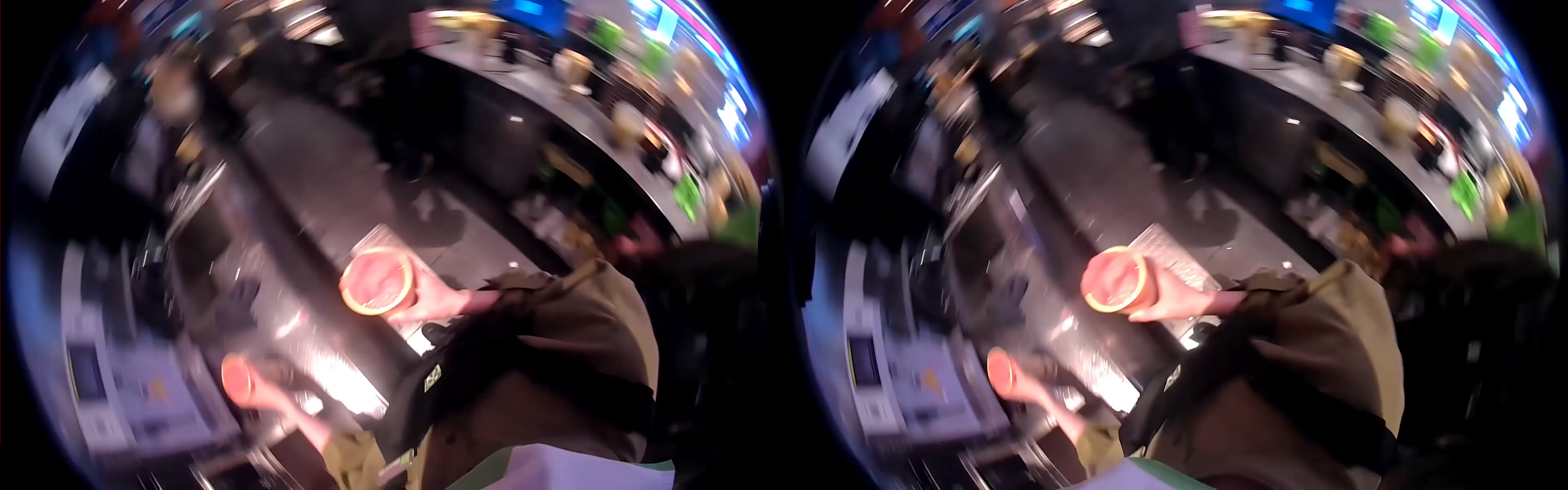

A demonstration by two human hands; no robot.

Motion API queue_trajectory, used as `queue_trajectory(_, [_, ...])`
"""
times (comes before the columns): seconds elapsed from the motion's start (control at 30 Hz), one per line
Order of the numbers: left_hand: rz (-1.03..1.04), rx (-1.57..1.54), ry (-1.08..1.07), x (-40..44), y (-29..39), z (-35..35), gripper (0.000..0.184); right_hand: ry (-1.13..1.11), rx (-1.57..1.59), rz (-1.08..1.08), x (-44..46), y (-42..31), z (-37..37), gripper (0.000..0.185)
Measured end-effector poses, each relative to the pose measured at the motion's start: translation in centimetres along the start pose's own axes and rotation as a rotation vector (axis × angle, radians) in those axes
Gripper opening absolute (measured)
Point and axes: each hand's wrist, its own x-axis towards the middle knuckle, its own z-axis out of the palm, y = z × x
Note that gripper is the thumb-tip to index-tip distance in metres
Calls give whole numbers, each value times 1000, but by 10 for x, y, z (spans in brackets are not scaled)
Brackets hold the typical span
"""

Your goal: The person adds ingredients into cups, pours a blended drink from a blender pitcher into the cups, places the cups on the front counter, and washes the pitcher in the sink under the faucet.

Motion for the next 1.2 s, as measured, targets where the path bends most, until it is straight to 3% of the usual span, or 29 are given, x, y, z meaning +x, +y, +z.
queue_trajectory(0.03, [6,9,-39,1,-1,3,86,23,-34,104,-4,8,-1,87])
queue_trajectory(0.17, [6,23,-148,21,1,5,83,125,-38,101,-4,23,-2,87])
queue_trajectory(0.3, [45,-6,-275,25,27,32,81,277,-44,119,-4,39,-53,84])
queue_trajectory(0.37, [55,-41,-351,31,38,38,80,281,132,329,-2,42,-78,80])
queue_trajectory(0.53, [111,-264,-609,40,87,94,77,567,-83,62,4,56,-156,86])
queue_trajectory(0.57, [118,-330,-677,33,99,114,77,607,-6,88,4,57,-175,88])
queue_trajectory(0.63, [142,-467,-739,14,123,167,76,712,-156,42,9,60,-221,82])
queue_trajectory(0.67, [166,-564,-713,-3,134,204,65,722,-165,44,11,65,-248,82])
queue_trajectory(0.77, [89,-658,-855,-63,198,308,69,804,-308,-12,27,81,-339,80])
queue_trajectory(0.83, [211,-699,-934,-105,239,381,71,875,-366,-81,44,97,-404,76])
queue_trajectory(0.93, [213,-783,-1057,-172,297,485,71,956,-519,-109,69,114,-506,73])
queue_trajectory(1.1, [72,-938,-1259,-274,398,611,71,1146,-639,-55,116,147,-635,77])
queue_trajectory(1.2, [100,-975,-1326,-321,433,672,69,1219,-741,-80,138,176,-695,77])
